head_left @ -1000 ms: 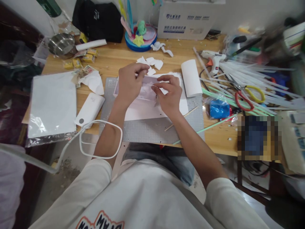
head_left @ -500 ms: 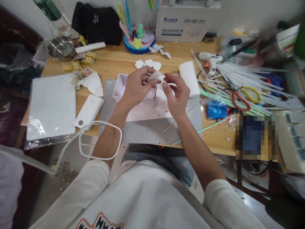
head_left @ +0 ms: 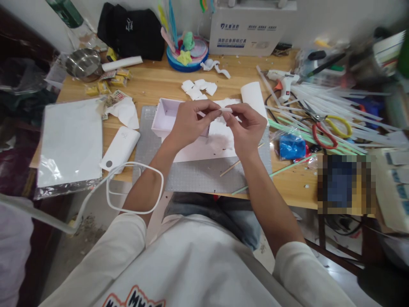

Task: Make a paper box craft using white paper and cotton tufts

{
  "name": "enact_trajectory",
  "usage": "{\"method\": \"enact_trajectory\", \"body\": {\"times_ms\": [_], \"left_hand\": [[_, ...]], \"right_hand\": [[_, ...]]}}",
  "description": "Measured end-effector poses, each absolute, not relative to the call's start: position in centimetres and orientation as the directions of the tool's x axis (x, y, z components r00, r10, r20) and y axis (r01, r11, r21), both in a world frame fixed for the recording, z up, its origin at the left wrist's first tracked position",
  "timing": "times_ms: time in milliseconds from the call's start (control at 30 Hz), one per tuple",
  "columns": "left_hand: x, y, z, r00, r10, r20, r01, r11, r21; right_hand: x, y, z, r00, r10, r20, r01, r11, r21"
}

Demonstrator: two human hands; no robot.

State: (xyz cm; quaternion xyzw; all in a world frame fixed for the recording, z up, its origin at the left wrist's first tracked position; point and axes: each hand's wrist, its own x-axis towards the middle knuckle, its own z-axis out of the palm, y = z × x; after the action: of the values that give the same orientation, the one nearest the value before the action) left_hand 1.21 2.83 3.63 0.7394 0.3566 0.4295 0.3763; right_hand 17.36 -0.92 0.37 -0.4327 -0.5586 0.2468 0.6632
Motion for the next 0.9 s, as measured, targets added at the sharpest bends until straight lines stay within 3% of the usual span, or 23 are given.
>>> {"method": "enact_trajectory", "body": {"times_ms": [333, 900], "left_hand": [[1.20, 2.75, 3.53, 0.362, 0.849, 0.384, 0.309, -0.498, 0.810], [1.36, 2.79, 3.37, 0.364, 0.849, 0.384, 0.252, -0.486, 0.837]], "right_hand": [[17.38, -1.10, 0.78, 0.278, 0.846, 0.456, 0.237, 0.399, -0.886], [17.19, -1.11, 0.51, 0.292, 0.816, 0.499, 0.279, 0.426, -0.860]]}}
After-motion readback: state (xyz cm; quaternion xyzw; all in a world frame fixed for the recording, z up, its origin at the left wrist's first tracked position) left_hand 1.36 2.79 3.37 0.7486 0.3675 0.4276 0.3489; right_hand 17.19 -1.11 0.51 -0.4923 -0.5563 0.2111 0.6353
